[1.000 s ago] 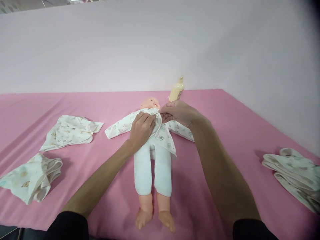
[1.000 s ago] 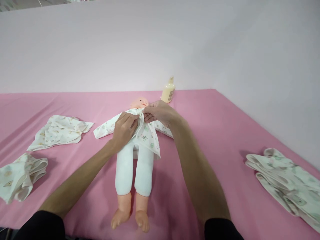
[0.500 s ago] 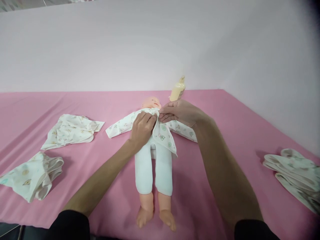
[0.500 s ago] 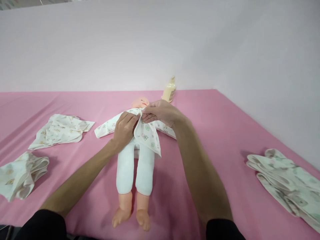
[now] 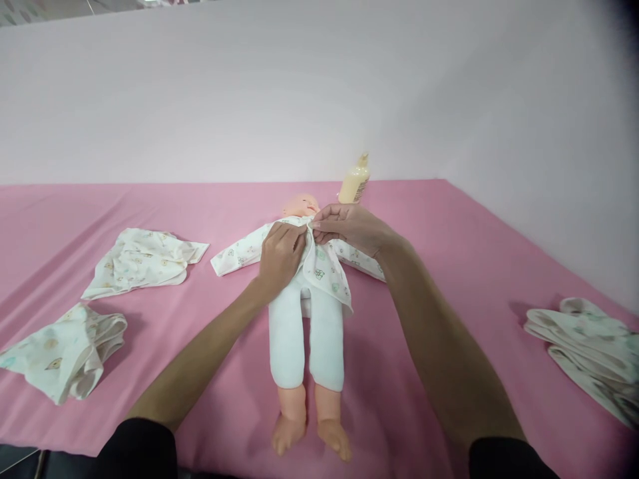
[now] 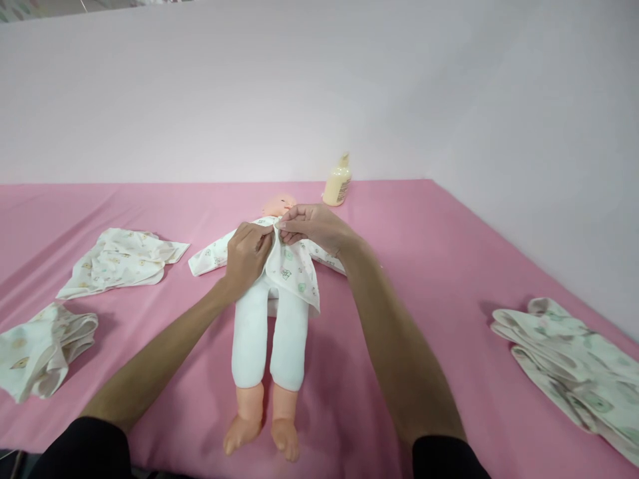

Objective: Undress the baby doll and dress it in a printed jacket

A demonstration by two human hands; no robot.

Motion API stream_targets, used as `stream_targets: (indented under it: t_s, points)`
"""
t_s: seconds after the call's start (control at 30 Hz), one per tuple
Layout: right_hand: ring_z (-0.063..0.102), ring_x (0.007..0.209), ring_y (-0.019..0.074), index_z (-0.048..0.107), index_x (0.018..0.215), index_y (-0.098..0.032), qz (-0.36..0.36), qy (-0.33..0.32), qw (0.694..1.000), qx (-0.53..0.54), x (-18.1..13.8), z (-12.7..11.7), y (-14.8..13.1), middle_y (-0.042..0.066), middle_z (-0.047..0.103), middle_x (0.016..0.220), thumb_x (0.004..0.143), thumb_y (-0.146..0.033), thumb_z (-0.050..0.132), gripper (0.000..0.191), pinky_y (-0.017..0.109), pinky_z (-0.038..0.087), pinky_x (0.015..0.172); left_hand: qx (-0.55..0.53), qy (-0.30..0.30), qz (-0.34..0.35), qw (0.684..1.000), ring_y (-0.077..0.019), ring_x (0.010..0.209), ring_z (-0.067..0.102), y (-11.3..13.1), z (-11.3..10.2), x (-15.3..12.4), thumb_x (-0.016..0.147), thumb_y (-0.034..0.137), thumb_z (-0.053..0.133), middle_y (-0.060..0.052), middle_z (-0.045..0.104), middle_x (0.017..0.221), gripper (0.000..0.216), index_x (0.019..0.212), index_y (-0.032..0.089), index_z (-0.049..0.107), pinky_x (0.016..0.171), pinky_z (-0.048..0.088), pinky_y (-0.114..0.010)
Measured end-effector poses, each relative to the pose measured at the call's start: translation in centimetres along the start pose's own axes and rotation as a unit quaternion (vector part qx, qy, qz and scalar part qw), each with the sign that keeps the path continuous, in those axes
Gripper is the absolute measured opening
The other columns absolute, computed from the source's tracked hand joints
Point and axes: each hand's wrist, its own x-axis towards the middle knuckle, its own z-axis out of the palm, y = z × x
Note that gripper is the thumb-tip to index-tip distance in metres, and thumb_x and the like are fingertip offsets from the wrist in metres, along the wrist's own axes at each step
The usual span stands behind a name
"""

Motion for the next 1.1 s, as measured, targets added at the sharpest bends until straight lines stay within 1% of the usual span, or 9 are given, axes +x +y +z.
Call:
stream_targets:
  t_s: [0.17, 0.3, 0.4, 0.53, 0.63, 0.73, 0.9, 1.0, 1.1]
  points:
    - [0.066, 0.073, 0.0147, 0.069, 0.086, -0.015, -0.032, 0.035, 0.999, -0.014, 0.3, 1.0, 0.3, 0.005, 0.069, 0.077, 0.071, -0.043, 0.085, 0.035, 0.028, 0.055, 0.072, -0.075, 0.011, -0.110, 0.991, -0.0172, 0.084, 0.058, 0.4, -0.3, 0.3, 0.093, 0.016, 0.052, -0.003, 0.071, 0.086, 0.017, 0.085, 0.020, 0.067, 0.078, 0.047, -0.032]
    - [0.062, 0.070, 0.0133, 0.067, 0.086, -0.016, -0.077, 0.064, 0.994, -0.041, 0.5, 2.0, 0.4, 0.004, 0.067, 0.075, 0.075, -0.047, 0.080, 0.035, 0.028, 0.053, 0.071, -0.153, -0.009, -0.230, 0.961, -0.0149, 0.078, 0.059, 0.8, -0.7, 0.7, 0.092, 0.021, 0.055, -0.002, 0.069, 0.082, 0.015, 0.081, 0.020, 0.066, 0.074, 0.046, -0.029]
    - [0.061, 0.071, 0.0133, 0.066, 0.084, -0.017, -0.104, 0.082, 0.988, -0.076, 0.6, 2.7, 0.5, 0.003, 0.066, 0.075, 0.080, -0.045, 0.074, 0.030, 0.028, 0.052, 0.071, -0.216, -0.015, -0.273, 0.937, -0.0137, 0.077, 0.060, 1.0, -1.0, 0.8, 0.093, 0.026, 0.053, -0.002, 0.068, 0.082, 0.017, 0.083, 0.019, 0.065, 0.071, 0.046, -0.026]
    - [0.060, 0.072, 0.0148, 0.064, 0.084, -0.019, -0.113, 0.095, 0.980, -0.136, 0.6, 3.3, 0.4, 0.003, 0.066, 0.077, 0.084, -0.041, 0.069, 0.023, 0.028, 0.049, 0.069, -0.248, -0.009, -0.292, 0.924, -0.0133, 0.077, 0.060, 0.9, -1.0, 0.8, 0.093, 0.031, 0.056, -0.002, 0.069, 0.083, 0.018, 0.085, 0.018, 0.066, 0.070, 0.046, -0.025]
    - [0.058, 0.073, 0.0154, 0.063, 0.085, -0.020, -0.116, 0.105, 0.965, -0.210, 0.6, 3.5, 0.4, 0.003, 0.066, 0.080, 0.085, -0.039, 0.068, 0.020, 0.028, 0.046, 0.067, -0.244, -0.011, -0.296, 0.924, -0.0135, 0.077, 0.061, 0.7, -1.0, 0.8, 0.091, 0.034, 0.059, -0.003, 0.070, 0.085, 0.019, 0.086, 0.018, 0.067, 0.069, 0.046, -0.026]
    - [0.056, 0.071, 0.0153, 0.062, 0.085, -0.020, -0.123, 0.102, 0.948, -0.274, 0.5, 3.5, 0.3, 0.003, 0.064, 0.079, 0.088, -0.036, 0.062, 0.016, 0.027, 0.042, 0.065, -0.227, -0.014, -0.293, 0.929, -0.0135, 0.077, 0.060, 0.7, -0.9, 0.7, 0.091, 0.034, 0.059, -0.002, 0.070, 0.086, 0.018, 0.086, 0.019, 0.066, 0.069, 0.046, -0.026]
    - [0.053, 0.072, 0.0149, 0.058, 0.085, -0.021, -0.135, 0.072, 0.947, -0.284, 0.2, 3.0, 0.2, 0.002, 0.061, 0.079, 0.088, -0.033, 0.059, 0.012, 0.026, 0.040, 0.064, -0.201, -0.022, -0.271, 0.941, -0.0125, 0.072, 0.055, 0.5, -1.0, 0.8, 0.090, 0.033, 0.062, 0.000, 0.065, 0.078, 0.018, 0.077, 0.019, 0.060, 0.066, 0.044, -0.026]
    - [0.050, 0.070, 0.0139, 0.056, 0.081, -0.021, -0.137, 0.062, 0.949, -0.279, 0.1, 2.7, 0.2, 0.001, 0.057, 0.076, 0.085, -0.029, 0.060, 0.009, 0.026, 0.039, 0.063, -0.191, -0.043, -0.264, 0.945, -0.0122, 0.068, 0.051, 0.3, -1.2, 0.9, 0.087, 0.036, 0.064, 0.001, 0.061, 0.071, 0.025, 0.071, 0.019, 0.056, 0.063, 0.041, -0.026]
    - [0.045, 0.065, 0.0129, 0.052, 0.076, -0.021, -0.134, 0.062, 0.948, -0.281, 0.1, 2.8, 0.1, -0.001, 0.051, 0.070, 0.079, -0.023, 0.061, 0.009, 0.025, 0.036, 0.059, -0.183, -0.066, -0.260, 0.946, -0.0123, 0.066, 0.051, 0.0, -1.3, 1.1, 0.087, 0.036, 0.064, 0.001, 0.060, 0.069, 0.027, 0.068, 0.019, 0.056, 0.061, 0.039, -0.027]
